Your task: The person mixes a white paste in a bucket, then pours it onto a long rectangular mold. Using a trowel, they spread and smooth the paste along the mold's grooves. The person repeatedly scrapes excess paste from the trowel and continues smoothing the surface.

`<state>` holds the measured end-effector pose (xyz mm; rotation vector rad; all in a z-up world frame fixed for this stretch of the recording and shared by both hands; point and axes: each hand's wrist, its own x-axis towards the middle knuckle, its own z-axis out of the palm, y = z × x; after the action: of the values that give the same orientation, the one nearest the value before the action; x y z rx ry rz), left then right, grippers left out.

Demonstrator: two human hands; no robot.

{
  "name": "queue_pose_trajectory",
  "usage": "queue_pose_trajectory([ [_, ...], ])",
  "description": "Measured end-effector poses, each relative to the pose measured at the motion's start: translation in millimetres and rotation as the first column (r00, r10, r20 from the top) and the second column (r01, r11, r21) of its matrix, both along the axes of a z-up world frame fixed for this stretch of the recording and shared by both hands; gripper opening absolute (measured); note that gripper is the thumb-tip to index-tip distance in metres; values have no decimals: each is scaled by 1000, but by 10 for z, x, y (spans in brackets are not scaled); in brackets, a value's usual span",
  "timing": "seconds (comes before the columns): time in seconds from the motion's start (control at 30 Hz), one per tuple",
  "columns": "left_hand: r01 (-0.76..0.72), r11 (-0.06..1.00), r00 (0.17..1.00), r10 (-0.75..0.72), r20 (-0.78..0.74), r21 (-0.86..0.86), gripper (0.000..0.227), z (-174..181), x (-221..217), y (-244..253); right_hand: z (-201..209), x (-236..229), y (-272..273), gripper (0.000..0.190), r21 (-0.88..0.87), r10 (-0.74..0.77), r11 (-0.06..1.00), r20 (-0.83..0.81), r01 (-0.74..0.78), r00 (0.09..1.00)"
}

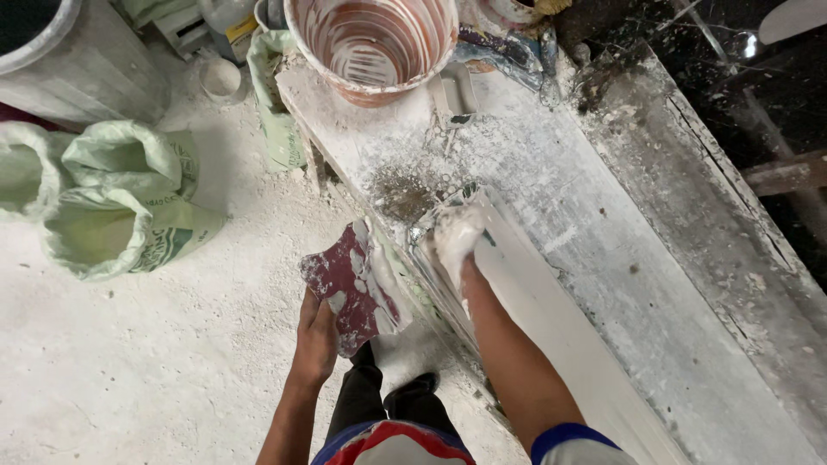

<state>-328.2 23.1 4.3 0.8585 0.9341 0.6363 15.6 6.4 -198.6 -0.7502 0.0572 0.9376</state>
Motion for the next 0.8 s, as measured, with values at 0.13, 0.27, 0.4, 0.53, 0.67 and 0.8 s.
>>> queue_pose_trajectory([
  [0.13, -4, 1000, 1000, 3, -9, -19, 47, -70, 28, 41, 196, 148, -162, 32, 161, 101, 981, 72, -111, 992],
  [0.27, -54, 969, 976, 102, 194, -240, 39, -91, 180, 147, 1009, -76, -466, 26, -315, 353, 918, 378, -240, 856],
  [0.4, -27, 987, 971, 63, 229, -156, 29, -15, 248, 217, 1844, -862, -525, 45, -723, 663, 621, 278, -303, 695],
  [0.53, -15, 993, 973, 42, 227, -117, 28, 147, 318, 286, 2279, -1119, -382, 66, -921, 892, -32, -202, 388, -405],
  [0.67, 101, 994, 993, -99, 60, -29, 24, 253, 380, 302, 2237, -874, -507, 64, -899, 959, 213, 117, 384, -258],
  [0.8, 263, 964, 959, -256, 125, -46, 22, 228, 653, 233, 2119, -635, -992, 51, -936, 982, 188, 173, 299, -76],
])
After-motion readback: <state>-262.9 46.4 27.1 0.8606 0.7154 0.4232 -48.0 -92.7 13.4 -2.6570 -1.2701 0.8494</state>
